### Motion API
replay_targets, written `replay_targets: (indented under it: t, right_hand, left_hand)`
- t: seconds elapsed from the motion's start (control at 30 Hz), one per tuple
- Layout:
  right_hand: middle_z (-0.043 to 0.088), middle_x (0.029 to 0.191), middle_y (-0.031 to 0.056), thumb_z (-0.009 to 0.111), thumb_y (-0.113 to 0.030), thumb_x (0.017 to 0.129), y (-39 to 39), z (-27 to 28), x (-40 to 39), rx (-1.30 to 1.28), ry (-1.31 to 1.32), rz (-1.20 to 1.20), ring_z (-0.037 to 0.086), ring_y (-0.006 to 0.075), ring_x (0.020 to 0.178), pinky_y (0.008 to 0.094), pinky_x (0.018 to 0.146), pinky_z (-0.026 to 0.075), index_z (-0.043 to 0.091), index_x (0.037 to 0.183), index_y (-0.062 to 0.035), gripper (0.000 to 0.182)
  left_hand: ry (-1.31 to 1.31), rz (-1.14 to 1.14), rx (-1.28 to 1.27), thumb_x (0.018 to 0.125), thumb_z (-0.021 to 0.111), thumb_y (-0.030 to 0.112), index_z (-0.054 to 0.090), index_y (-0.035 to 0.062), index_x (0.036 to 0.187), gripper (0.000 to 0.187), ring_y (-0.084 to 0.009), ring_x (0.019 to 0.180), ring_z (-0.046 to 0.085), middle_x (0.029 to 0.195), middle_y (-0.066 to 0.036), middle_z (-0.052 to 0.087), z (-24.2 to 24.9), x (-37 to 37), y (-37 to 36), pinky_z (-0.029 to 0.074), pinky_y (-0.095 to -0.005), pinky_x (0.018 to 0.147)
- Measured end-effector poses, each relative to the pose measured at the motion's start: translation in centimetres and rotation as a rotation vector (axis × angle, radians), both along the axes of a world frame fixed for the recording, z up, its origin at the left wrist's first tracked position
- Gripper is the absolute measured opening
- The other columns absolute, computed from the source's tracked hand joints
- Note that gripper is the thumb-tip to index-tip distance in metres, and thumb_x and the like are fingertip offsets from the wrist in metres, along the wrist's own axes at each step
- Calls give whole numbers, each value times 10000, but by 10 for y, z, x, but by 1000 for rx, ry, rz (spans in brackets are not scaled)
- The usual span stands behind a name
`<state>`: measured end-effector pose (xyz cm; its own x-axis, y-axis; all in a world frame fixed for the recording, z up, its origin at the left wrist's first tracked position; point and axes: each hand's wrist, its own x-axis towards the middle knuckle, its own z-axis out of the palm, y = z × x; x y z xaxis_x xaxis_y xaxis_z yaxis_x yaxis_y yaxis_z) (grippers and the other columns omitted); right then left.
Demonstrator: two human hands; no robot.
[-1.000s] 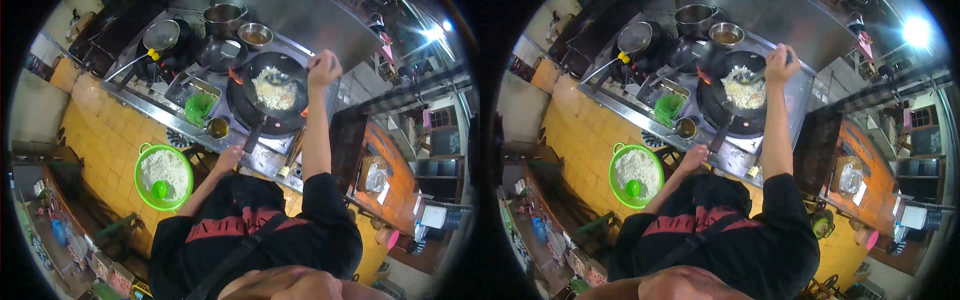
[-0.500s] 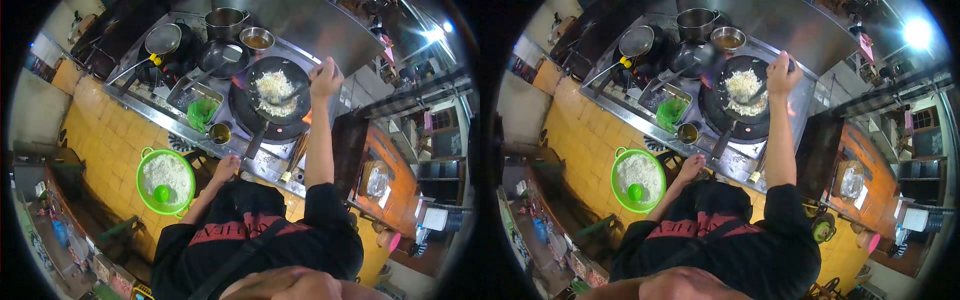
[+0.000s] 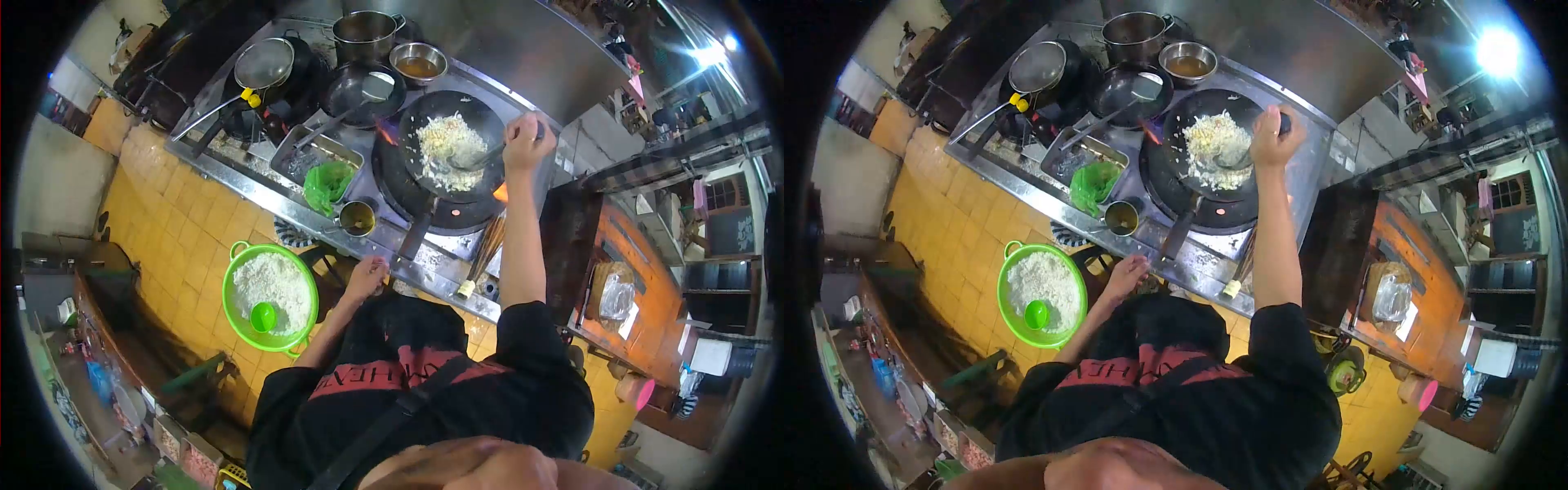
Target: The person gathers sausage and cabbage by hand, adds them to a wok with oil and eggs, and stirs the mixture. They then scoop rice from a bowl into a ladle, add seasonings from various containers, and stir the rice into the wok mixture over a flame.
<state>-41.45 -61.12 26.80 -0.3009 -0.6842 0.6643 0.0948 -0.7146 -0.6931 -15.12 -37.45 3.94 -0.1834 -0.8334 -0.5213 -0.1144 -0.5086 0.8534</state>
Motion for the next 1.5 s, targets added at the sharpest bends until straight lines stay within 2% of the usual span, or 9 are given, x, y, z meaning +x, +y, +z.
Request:
replay_targets:
  t: [0.07, 0.1, 0.23, 0.6, 0.8, 0.97, 1.2, 1.4, 1.5]
  right_hand:
    - [461, 522, 6, 542, -130, 902, 5, -26, -9, 14, -19, -43, 421, 71, 448, 229, 409, 322, 487, 639, -26, 288]
    - [465, 530, 4, 563, -123, 891, 1, -18, -12, 8, 52, -44, 422, 66, 454, 224, 410, 325, 506, 660, -16, 261]
    - [469, 530, 1, 582, -145, 886, 29, 30, 1, 124, -35, -54, 424, 66, 454, 232, 407, 329, 539, 690, -1, 247]
    - [456, 532, -7, 579, -144, 890, 21, 15, -4, 182, -35, -103, 418, 72, 445, 225, 405, 325, 558, 733, 11, 221]
    - [453, 510, 41, 549, -127, 894, 20, 9, -6, 254, -268, -102, 406, 99, 398, 259, 374, 325, 503, 695, 14, 249]
    - [420, 468, 49, 457, -150, 911, 21, 41, 5, 76, -235, -108, 383, 122, 372, 266, 366, 313, 411, 587, -31, 348]
    - [436, 499, 53, 470, -128, 903, 2, 10, -7, -35, -193, -9, 384, 110, 407, 256, 388, 323, 420, 612, -10, 318]
    - [474, 536, 58, 528, -123, 879, 2, -15, -8, -19, -39, -102, 439, 99, 439, 245, 406, 364, 484, 685, 14, 242]
    - [471, 534, 37, 537, -148, 897, 3, -26, 4, -242, 42, -83, 441, 98, 463, 247, 438, 374, 481, 704, -10, 244]
  left_hand:
    - [85, 124, -25, 891, 582, 187, 547, -20, 1095, 292, -85, 640, 547, 835, -56, 619, -11, 0, 10, 449, -230, 524]
    - [70, 54, 24, 900, 585, 244, 530, 39, 1152, 329, -105, 771, 596, 931, -38, 630, -15, 4, 10, 475, -253, 631]
    - [61, 44, 0, 904, 583, 241, 536, 41, 1153, 323, -89, 748, 580, 900, -23, 619, -14, 3, 7, 464, -230, 610]
    - [42, 86, 44, 891, 595, 233, 542, 30, 1144, 329, -119, 776, 602, 923, -51, 625, -8, 6, 12, 475, -248, 622]
    - [47, 106, -1, 894, 590, 233, 536, 28, 1147, 330, -130, 803, 607, 935, -56, 625, -18, 11, 10, 479, -261, 632]
    - [104, 113, 13, 896, 593, 241, 532, 8, 1146, 348, -114, 764, 594, 879, -47, 616, -25, 11, 7, 474, -242, 603]
    - [37, 37, -33, 888, 582, 233, 566, -30, 1074, 323, -103, 695, 575, 825, -55, 625, -10, 0, -12, 484, -258, 618]
    - [-201, -59, -188, 857, 619, 282, 578, -22, 1070, 374, -183, 844, 627, 918, -125, 661, -35, -10, -13, 491, -320, 754]
    - [-221, -101, -341, 882, 599, 273, 547, -10, 1132, 381, -115, 712, 583, 821, -64, 625, -26, -17, -23, 466, -263, 595]
